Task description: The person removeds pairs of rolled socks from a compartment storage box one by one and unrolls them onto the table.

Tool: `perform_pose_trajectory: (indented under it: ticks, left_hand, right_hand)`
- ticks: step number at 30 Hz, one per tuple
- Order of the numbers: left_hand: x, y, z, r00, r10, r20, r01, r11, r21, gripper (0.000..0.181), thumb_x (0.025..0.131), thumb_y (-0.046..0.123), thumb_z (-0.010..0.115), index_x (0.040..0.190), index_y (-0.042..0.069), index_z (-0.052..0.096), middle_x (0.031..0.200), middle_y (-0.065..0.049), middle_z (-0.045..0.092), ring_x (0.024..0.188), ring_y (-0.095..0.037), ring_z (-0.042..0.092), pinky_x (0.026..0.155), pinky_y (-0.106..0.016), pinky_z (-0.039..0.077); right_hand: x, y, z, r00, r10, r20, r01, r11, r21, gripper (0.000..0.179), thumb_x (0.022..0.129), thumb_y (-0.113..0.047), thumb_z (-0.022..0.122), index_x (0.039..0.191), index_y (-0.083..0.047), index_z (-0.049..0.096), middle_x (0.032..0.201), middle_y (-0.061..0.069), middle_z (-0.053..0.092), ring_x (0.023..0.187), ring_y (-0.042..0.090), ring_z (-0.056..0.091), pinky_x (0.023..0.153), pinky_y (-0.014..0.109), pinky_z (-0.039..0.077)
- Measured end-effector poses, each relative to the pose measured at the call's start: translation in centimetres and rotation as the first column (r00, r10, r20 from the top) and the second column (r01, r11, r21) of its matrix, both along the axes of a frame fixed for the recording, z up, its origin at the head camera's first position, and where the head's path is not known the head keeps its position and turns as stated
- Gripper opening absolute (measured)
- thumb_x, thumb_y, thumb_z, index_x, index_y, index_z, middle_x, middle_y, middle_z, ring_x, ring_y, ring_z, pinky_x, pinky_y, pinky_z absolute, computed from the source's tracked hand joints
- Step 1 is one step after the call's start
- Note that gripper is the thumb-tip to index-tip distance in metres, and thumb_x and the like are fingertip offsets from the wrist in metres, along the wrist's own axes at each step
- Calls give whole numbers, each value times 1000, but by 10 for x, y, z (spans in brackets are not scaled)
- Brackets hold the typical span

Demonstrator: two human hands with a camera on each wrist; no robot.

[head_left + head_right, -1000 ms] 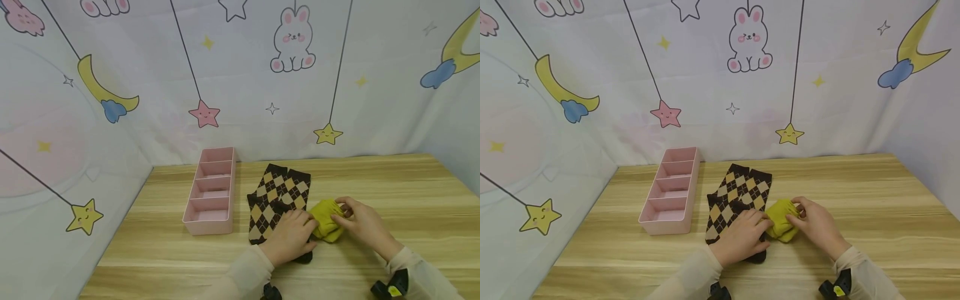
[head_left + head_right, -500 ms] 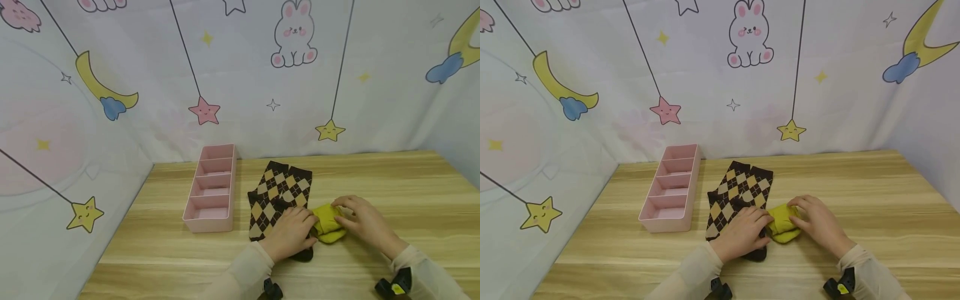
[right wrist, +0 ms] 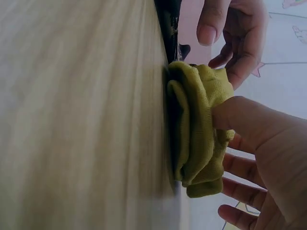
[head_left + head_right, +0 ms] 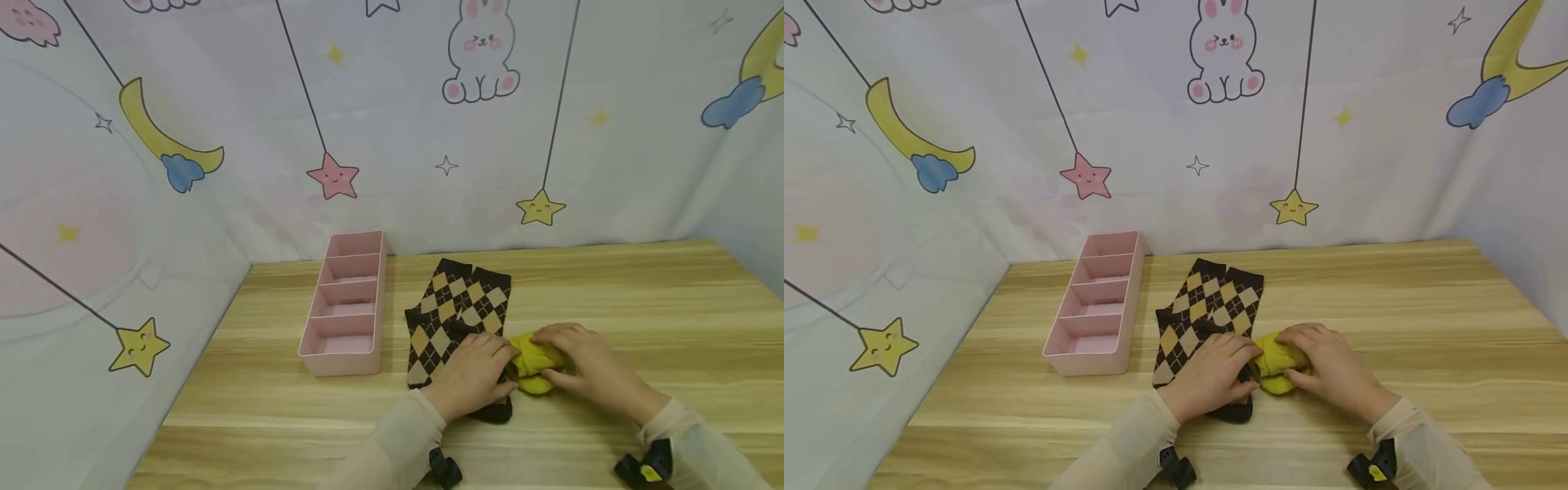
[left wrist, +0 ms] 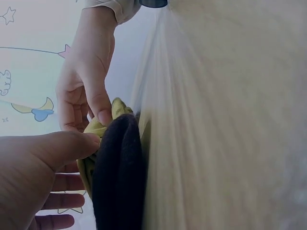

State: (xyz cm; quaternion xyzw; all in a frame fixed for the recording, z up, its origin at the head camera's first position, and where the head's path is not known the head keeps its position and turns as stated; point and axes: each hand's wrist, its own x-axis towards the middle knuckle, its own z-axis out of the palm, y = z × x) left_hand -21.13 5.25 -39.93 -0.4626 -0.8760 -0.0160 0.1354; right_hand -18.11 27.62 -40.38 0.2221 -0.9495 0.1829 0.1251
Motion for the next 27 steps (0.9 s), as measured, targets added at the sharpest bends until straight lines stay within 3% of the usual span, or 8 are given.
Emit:
perform_pose_trajectory:
  ticks: [10, 16, 27]
  left_hand:
    - [0, -2, 0, 1000, -14, 22, 14, 1000, 11, 48, 88, 49, 63, 125, 19, 59, 122, 6, 61, 117, -9, 53, 102, -24, 41]
    - [-1, -3, 0, 999, -24, 30, 23, 999, 34, 48, 87, 48, 65, 124, 18, 60, 119, 4, 61, 115, -11, 54, 101, -25, 42]
    - [2, -9, -1, 1000, -18, -16, 19, 996, 89, 56, 84, 49, 68, 125, 14, 54, 118, 2, 60, 112, -12, 54, 99, -25, 44]
  right_hand:
    - [7, -7, 1, 998, -49, -27, 52, 991, 124, 49, 72, -32, 81, 113, -9, 66, 112, 9, 65, 107, 31, 59, 92, 55, 44]
    - [14, -13, 5, 994, -56, -94, 71, 982, 173, 52, 68, -34, 84, 110, -8, 67, 106, 9, 66, 102, 31, 59, 90, 54, 46]
    - [20, -21, 8, 991, -97, -90, 114, 973, 201, 50, 68, -32, 84, 107, -5, 68, 100, 9, 65, 96, 29, 59, 87, 51, 48]
